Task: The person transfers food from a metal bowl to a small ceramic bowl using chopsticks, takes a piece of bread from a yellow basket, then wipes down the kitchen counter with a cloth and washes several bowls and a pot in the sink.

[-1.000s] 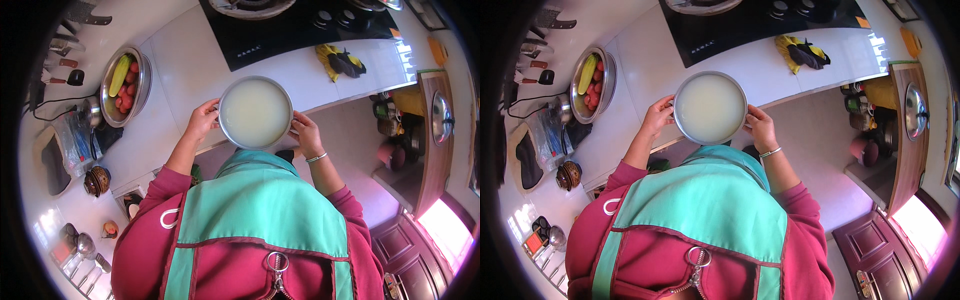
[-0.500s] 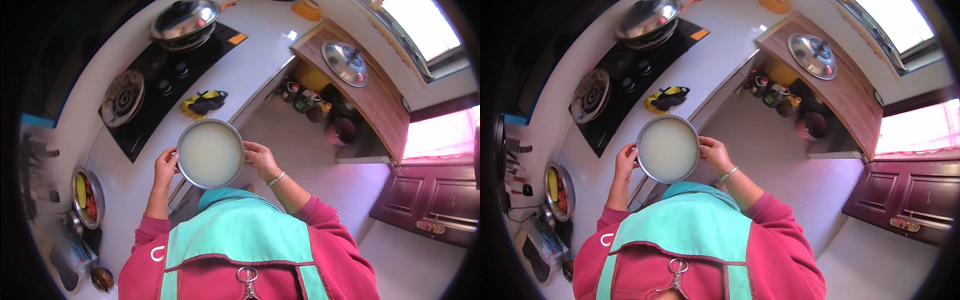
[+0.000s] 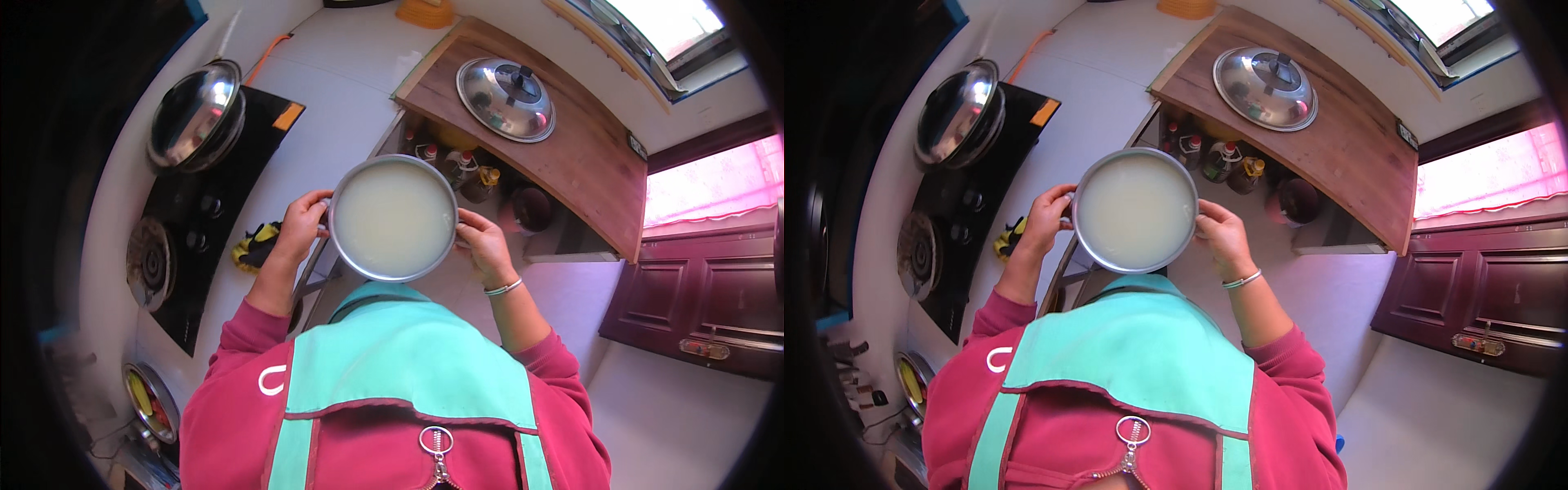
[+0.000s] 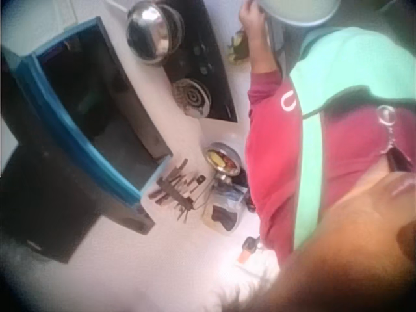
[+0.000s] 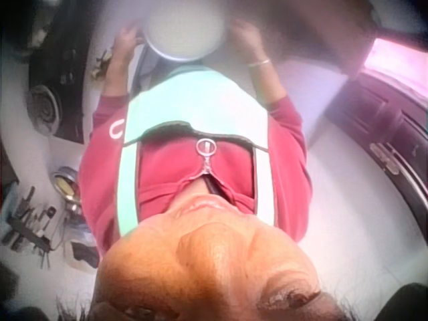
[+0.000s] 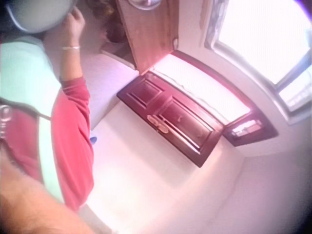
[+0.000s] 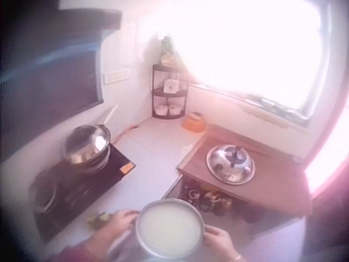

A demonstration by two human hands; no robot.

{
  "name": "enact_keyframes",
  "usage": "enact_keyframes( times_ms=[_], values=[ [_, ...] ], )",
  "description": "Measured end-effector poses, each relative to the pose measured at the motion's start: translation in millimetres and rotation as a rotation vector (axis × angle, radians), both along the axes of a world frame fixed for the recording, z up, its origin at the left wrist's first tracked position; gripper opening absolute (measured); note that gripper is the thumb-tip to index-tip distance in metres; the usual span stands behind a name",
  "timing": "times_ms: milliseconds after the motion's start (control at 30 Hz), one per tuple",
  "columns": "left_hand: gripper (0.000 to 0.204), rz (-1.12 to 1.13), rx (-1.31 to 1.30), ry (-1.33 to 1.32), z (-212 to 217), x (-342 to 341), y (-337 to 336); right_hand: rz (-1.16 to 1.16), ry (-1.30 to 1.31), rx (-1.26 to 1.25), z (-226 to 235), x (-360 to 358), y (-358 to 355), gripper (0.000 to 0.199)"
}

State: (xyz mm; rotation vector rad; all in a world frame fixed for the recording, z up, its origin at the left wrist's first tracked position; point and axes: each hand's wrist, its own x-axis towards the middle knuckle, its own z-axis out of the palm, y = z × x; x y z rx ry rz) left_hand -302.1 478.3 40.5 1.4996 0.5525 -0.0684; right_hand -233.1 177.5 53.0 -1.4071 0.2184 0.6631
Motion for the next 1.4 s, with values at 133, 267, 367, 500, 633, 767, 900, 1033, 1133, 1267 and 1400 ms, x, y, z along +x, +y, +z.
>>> enact_keyframes(
  times_ms=[133,267,367,500,633,767,900,1033,1133,1267,1400],
  values=[
    [0.032,-0.114,-0.047,0.004,20.7,95.6,-10.2,-0.07,-0.022,0.034,18.1,72.3,-15.5,0.029],
    [0.038,-0.169,-0.049,-0.084,43.0,197.8,-16.6,-0.169,-0.021,0.032,36.5,159.4,-21.6,0.029],
    [0.039,-0.184,-0.014,-0.117,54.7,267.3,-17.1,-0.153,-0.038,0.034,53.9,226.3,-21.2,0.028],
    [0.041,-0.172,0.03,-0.147,71.4,352.4,-19.9,-0.113,-0.087,0.023,70.5,316.2,-22.9,0.027],
    [0.039,-0.119,0.023,-0.138,81.5,438.6,-27.4,-0.092,-0.114,0.029,77.6,413.7,-27.9,0.027],
    [0.038,-0.086,-0.002,-0.119,76.6,510.6,-34.0,-0.078,-0.11,0.027,77.4,489.7,-30.6,0.026],
    [0.037,-0.109,-0.005,-0.097,63.1,585.2,-30.7,-0.094,-0.108,-0.011,66.9,558.0,-29.8,0.025],
    [0.037,-0.139,-0.002,-0.085,48.8,649.9,-30.2,-0.155,-0.082,0.043,40.2,614.2,-29.4,0.025],
    [0.038,-0.16,-0.038,-0.07,27.2,695.1,-28.6,-0.219,-0.062,0.089,10.4,650.3,-28.3,0.025],
    [0.039,-0.184,-0.042,-0.044,-12.4,746.9,-21.9,-0.29,-0.015,0.043,-16.2,689.2,-20.5,0.026],
    [0.042,-0.253,-0.044,-0.002,-47.3,794.8,-19.2,-0.324,0.011,0.01,-54.6,727.4,-18.9,0.027]
  ],
)
